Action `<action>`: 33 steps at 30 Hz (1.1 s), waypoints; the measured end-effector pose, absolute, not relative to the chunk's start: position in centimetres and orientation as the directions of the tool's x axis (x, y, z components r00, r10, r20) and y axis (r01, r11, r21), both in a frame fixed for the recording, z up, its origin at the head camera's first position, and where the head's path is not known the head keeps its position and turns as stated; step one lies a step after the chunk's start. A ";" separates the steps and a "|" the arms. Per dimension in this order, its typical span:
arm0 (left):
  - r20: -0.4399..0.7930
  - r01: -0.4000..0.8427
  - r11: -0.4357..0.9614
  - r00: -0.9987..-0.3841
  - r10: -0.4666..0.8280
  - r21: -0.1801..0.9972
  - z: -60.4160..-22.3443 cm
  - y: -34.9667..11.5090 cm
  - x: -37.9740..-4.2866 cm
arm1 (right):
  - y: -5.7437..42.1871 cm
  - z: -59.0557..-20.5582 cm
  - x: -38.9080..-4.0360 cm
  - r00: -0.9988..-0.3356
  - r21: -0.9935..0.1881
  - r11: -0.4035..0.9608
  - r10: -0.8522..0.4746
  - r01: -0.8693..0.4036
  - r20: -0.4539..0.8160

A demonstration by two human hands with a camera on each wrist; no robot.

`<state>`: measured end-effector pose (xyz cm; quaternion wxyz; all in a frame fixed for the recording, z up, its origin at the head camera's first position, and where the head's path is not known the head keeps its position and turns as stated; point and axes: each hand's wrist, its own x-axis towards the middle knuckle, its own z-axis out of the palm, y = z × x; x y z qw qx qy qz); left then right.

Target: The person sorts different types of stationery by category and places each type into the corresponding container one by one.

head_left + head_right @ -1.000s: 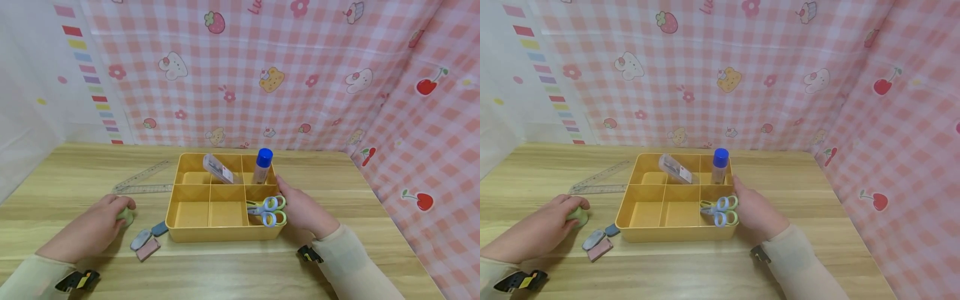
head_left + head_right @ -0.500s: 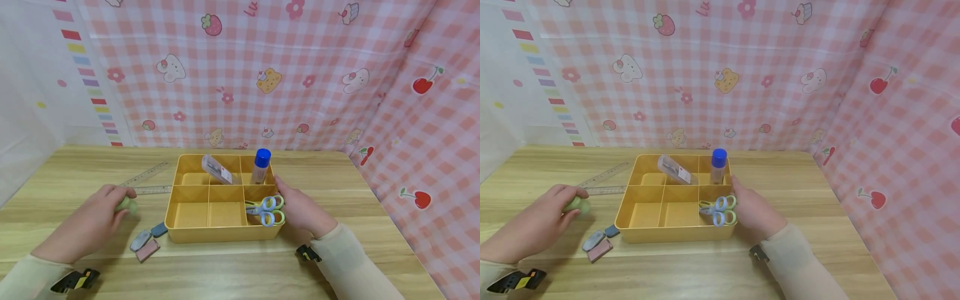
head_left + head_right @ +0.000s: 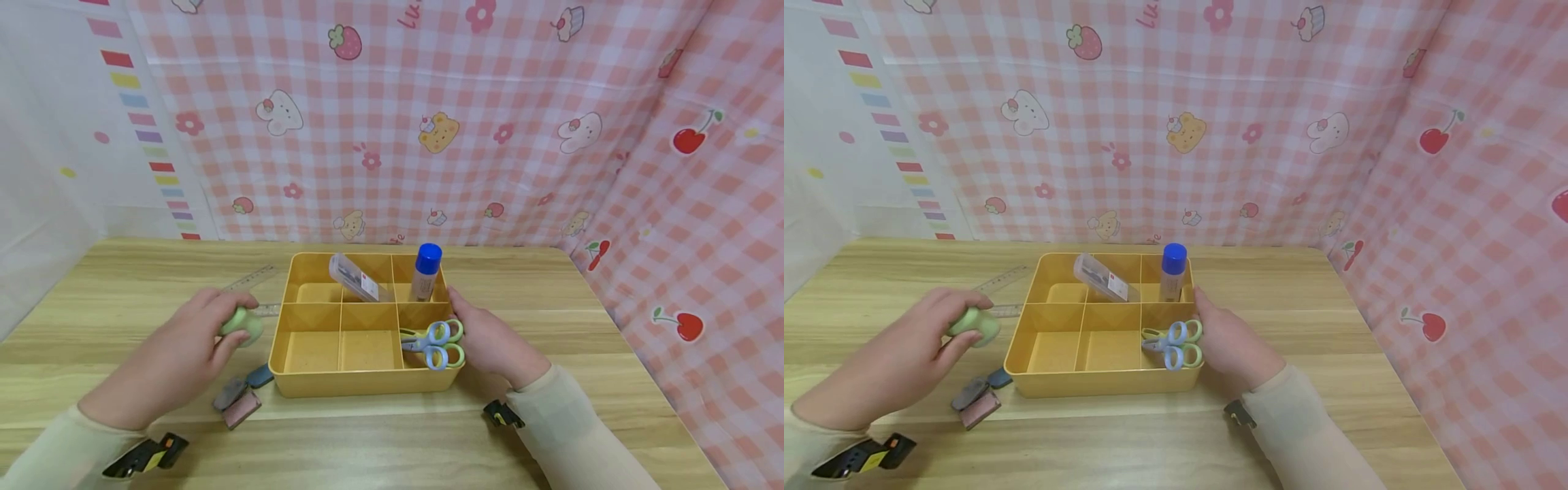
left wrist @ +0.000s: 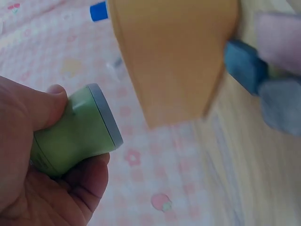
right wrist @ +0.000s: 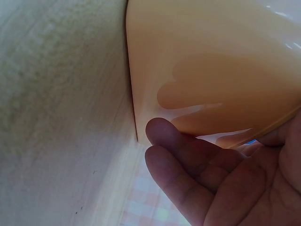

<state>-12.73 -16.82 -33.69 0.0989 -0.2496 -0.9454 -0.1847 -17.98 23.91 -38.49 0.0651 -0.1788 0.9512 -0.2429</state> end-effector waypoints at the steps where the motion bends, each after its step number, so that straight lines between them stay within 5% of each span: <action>1: 0.286 0.516 0.802 -0.851 0.440 0.302 -33.5 -16.5 -12.7 | 23.9 -38.5 -18.0 -0.928 -0.485 0.819 -0.370 -0.307 -0.039; 24: 0.296 0.680 0.655 -0.733 0.613 0.329 -32.8 -7.3 -12.8 | 23.9 -38.6 -17.9 -0.939 -0.511 0.824 -0.332 -0.246 -0.084; 33: 0.281 0.682 0.661 -0.731 0.621 0.314 -33.7 -4.8 -12.6 | 23.8 -38.4 -17.9 -0.940 -0.505 0.827 -0.331 -0.247 -0.082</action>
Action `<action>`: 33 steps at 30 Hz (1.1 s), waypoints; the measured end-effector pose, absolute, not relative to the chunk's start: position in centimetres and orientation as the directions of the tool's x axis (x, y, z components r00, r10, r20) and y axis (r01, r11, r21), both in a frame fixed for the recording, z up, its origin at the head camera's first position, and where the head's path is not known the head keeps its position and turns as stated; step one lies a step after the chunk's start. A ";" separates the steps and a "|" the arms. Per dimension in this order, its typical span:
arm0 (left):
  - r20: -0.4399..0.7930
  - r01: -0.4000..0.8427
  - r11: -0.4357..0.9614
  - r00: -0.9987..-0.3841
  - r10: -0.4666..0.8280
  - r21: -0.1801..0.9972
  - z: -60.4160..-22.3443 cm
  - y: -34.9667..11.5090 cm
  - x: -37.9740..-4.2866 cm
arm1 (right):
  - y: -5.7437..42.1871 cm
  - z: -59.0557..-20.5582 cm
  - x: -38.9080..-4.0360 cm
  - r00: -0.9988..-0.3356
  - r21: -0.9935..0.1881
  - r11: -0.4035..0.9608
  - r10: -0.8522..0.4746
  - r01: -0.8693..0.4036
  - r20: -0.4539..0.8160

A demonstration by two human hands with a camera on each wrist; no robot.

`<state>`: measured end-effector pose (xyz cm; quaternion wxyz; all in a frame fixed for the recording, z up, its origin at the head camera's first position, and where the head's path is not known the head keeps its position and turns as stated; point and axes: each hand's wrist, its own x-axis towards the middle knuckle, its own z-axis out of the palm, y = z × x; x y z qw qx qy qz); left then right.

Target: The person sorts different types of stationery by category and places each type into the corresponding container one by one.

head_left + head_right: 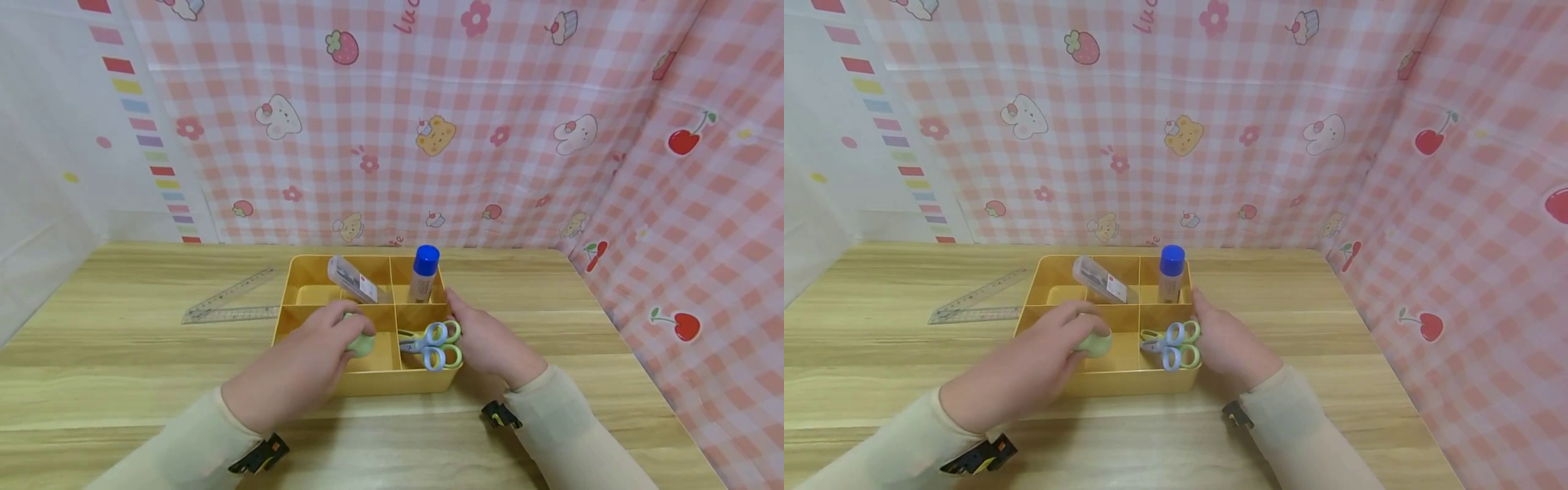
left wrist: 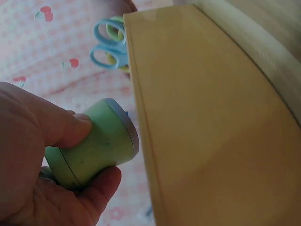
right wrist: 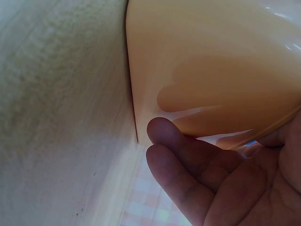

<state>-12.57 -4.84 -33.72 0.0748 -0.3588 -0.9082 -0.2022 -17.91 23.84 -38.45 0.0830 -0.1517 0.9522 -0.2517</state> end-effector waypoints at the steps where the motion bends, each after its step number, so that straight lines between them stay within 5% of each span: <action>1: 0.282 0.687 0.657 -0.727 0.626 0.311 -33.9 -4.6 -12.6 | 23.8 -38.5 -17.9 -0.941 -0.506 0.827 -0.329 -0.245 -0.083; 33: 0.117 0.644 0.673 -0.749 0.653 0.364 -35.9 -2.8 -13.7 | 23.9 -38.6 -17.9 -0.938 -0.511 0.821 -0.339 -0.255 -0.075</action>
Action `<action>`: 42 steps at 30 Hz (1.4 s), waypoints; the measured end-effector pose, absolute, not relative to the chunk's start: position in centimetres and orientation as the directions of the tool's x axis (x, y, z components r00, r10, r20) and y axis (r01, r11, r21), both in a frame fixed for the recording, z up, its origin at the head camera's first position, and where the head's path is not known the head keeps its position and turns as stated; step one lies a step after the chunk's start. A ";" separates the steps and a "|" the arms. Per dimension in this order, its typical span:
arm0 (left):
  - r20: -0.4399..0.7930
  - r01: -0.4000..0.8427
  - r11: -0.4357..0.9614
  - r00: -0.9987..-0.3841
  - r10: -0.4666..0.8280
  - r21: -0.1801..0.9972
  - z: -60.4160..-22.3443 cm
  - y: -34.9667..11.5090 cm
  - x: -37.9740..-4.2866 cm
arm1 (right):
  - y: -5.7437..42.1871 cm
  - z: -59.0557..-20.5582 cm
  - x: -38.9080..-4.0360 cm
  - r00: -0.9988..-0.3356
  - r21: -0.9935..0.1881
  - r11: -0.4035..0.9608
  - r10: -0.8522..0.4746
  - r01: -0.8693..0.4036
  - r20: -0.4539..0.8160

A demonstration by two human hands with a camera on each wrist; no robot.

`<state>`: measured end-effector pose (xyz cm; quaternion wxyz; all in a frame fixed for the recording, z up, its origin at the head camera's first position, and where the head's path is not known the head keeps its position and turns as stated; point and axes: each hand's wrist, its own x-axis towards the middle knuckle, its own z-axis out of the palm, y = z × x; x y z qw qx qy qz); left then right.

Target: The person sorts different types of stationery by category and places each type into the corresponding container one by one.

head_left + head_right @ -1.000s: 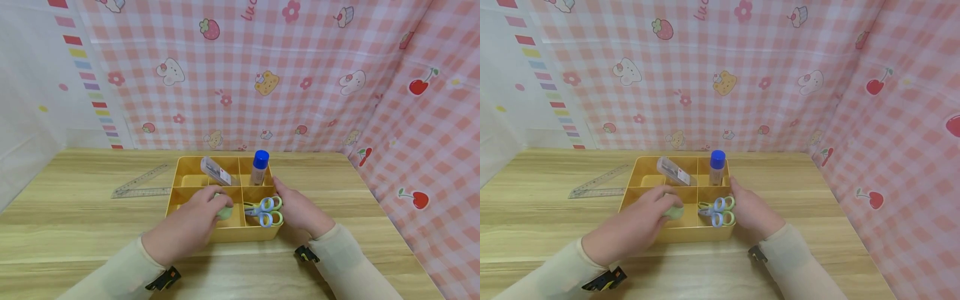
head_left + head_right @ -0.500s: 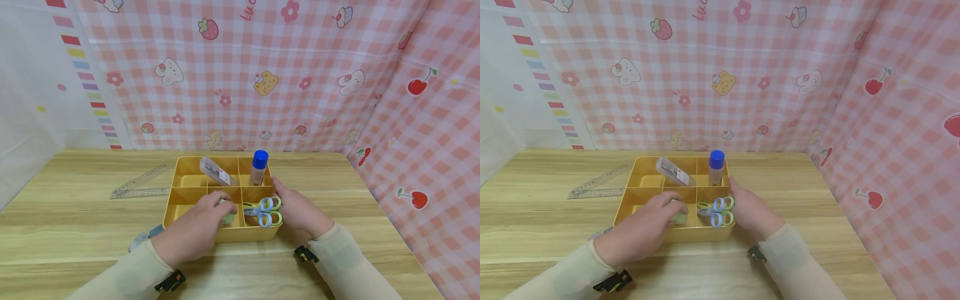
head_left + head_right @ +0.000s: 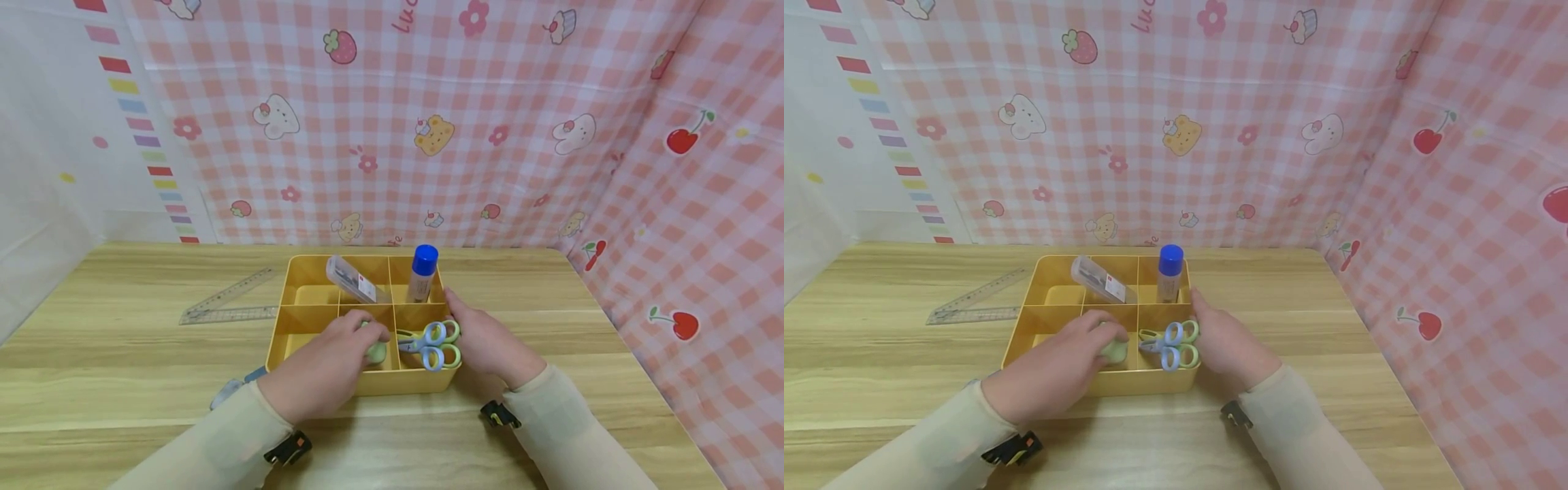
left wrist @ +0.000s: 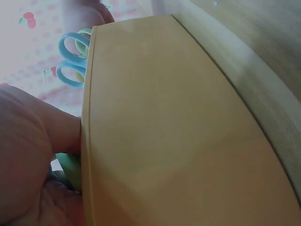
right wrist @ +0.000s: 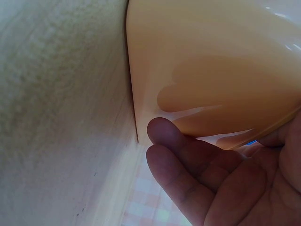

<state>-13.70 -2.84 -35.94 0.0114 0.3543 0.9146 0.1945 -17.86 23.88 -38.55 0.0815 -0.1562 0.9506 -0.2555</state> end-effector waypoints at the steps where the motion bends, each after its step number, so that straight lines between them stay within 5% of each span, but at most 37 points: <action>1: 0.118 0.648 0.671 -0.745 0.657 0.360 -35.9 -2.8 -13.8 | 23.9 -38.6 -17.9 -0.937 -0.511 0.821 -0.340 -0.256 -0.076; 42: -0.086 0.584 0.780 -0.785 0.613 0.224 -35.7 -0.3 -16.3 | 23.9 -38.5 -17.9 -0.932 -0.504 0.817 -0.357 -0.280 -0.062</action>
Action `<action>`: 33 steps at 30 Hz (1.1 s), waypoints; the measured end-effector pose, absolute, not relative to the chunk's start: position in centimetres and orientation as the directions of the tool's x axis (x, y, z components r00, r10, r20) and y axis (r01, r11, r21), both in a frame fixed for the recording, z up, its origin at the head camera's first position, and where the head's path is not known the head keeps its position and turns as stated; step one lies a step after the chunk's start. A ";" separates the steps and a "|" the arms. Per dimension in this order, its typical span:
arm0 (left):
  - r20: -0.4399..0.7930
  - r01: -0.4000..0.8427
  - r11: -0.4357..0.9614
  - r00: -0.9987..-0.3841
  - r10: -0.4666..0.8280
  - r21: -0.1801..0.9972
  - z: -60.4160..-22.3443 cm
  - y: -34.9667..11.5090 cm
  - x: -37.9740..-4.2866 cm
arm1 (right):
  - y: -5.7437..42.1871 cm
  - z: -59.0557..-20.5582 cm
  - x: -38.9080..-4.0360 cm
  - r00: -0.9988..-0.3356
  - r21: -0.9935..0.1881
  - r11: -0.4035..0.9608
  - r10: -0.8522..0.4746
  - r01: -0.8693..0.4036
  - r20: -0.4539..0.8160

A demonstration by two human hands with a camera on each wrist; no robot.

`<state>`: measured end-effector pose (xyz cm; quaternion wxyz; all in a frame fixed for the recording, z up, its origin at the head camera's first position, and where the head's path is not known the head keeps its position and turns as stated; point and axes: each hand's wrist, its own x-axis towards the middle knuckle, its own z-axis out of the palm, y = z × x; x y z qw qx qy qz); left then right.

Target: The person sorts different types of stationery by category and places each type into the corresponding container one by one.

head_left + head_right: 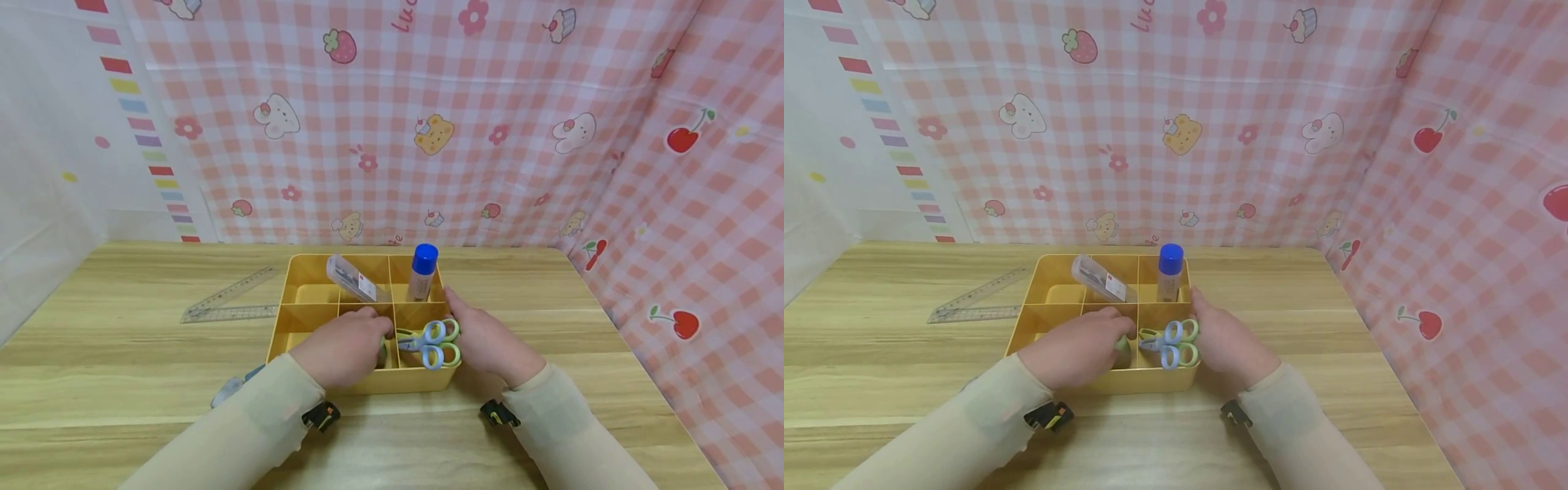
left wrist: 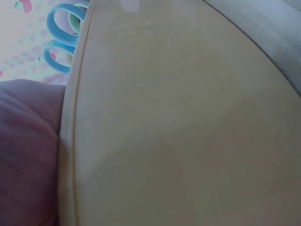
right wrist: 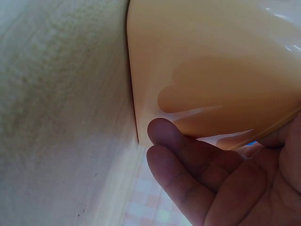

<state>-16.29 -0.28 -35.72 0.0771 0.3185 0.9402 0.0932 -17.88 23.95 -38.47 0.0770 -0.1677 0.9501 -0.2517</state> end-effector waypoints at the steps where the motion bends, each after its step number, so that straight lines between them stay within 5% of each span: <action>1: -0.085 0.589 0.779 -0.783 0.616 0.217 -35.7 -0.3 -16.3 | 23.9 -38.5 -17.9 -0.932 -0.503 0.818 -0.356 -0.279 -0.063; 33: -0.133 0.595 0.789 -0.779 0.613 0.153 -36.0 0.7 -17.3 | 23.9 -38.5 -17.9 -0.939 -0.491 0.831 -0.337 -0.262 -0.069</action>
